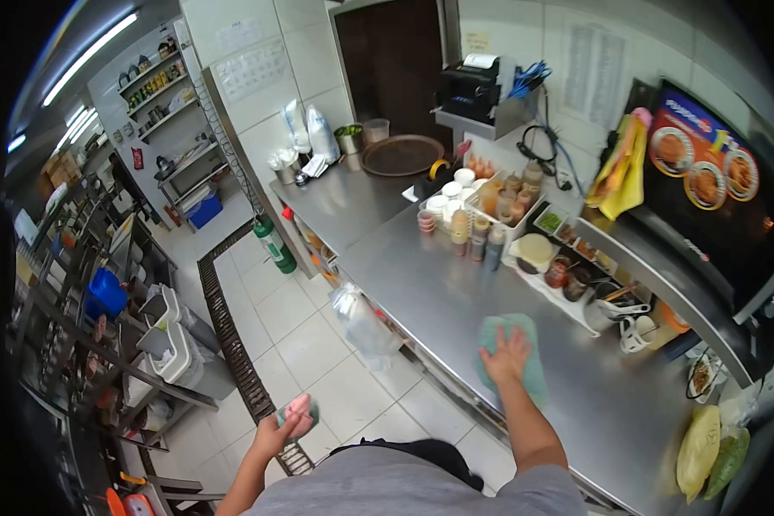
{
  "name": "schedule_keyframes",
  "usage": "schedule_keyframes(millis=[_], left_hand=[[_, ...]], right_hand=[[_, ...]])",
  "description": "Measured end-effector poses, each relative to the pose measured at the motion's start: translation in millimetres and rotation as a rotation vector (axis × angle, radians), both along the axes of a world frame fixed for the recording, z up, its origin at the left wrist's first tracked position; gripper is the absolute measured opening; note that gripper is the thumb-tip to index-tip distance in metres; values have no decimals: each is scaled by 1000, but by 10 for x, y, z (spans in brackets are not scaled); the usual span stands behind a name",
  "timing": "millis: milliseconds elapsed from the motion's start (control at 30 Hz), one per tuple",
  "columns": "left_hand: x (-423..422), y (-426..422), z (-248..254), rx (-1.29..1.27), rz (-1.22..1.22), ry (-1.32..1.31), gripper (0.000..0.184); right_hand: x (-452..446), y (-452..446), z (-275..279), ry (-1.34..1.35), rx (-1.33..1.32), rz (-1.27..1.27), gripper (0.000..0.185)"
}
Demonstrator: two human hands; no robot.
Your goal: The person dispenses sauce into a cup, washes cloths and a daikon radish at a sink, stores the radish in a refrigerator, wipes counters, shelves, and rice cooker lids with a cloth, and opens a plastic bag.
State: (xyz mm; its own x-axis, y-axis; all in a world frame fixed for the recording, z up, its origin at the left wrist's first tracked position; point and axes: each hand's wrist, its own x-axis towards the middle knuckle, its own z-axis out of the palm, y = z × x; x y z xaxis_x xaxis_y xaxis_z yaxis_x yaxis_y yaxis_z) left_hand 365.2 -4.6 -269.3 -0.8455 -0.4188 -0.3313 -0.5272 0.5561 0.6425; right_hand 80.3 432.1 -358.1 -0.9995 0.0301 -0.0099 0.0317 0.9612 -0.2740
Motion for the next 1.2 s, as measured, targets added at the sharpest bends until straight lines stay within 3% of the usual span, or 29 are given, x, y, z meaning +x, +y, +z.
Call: schedule_keyframes(millis=[67, 167, 200, 300, 367, 433, 500, 533, 633, 733, 767, 800, 833, 867, 900, 967, 1033, 1100, 1133, 1167, 1200], left_hand=[[-110, -213, -7, 110, 189, 81, 41], [-468, -506, -307, 236, 200, 138, 43], [-697, -434, -95, 277, 196, 100, 44], [-1317, -572, -137, 229, 135, 56, 53], [-1759, -763, -131, 233, 128, -44, 55], [-2116, -987, -145, 228, 132, -137, 56], [-2457, -1254, -196, 239, 175, 19, 58], [-2613, -1370, -195, 307, 187, 139, 58], [-2954, -1806, -75, 280, 274, 64, 56], [-2973, -2316, 4, 205, 423, 71, 55], [-2911, -2533, 24, 141, 462, 98, 55], [-2722, -2814, -190, 158, 530, 109, 56], [-2554, -3053, -247, 144, 583, 132, 56], [-2407, -3297, -282, 103, 677, 125, 55], [-2304, -3544, -304, 66, 762, 110, 54], [-2222, -4098, -411, 99, 855, 161, 52], [-2401, -4655, -468, 142, 925, 219, 51], [-2920, -5214, -313, 231, 778, 213, 45], [-3219, -5479, -261, 265, 684, 171, 46], [-3603, -5750, -193, 298, 585, 137, 49], [-3998, -5954, -23, 352, 425, 128, 50]], right_hand=[[-110, -639, 48, 10, 8, 218, 76], [-600, -1286, -34, 85, -44, 378, 74], [-815, -1425, -23, 83, -41, 383, 74], [-1566, -1852, -8, 81, -59, 399, 74], [-2028, -2171, -85, 136, -57, 215, 75], [-2246, -2669, -83, 142, -55, 208, 76], [-2391, -3181, -79, 98, 23, 488, 75], [-2522, -3427, -51, 102, 25, 510, 75], [-2824, -4046, -43, 103, -80, 795, 73], [-3138, -4342, -85, 42, 19, 573, 69], [-3108, -4280, -46, -27, 50, 581, 69], [-3167, -4155, -189, -119, 233, 663, 62], [-3247, -4071, 6, -351, 519, 836, 54], [-3367, -4179, 343, -685, 451, 628, 51], [-3713, -4062, 37, -711, 591, 829, 58], [-4230, -4553, 475, -834, 807, 941, 67], [-4276, -5555, 1197, -382, 156, 525, 66], [-4257, -6624, 1456, 66, -152, 846, 63], [-4150, -7177, 1633, -37, -279, 912, 61], [-4049, -7717, 1751, -418, -608, 935, 64], [-3996, -8155, 1575, -462, -803, 1083, 66]])
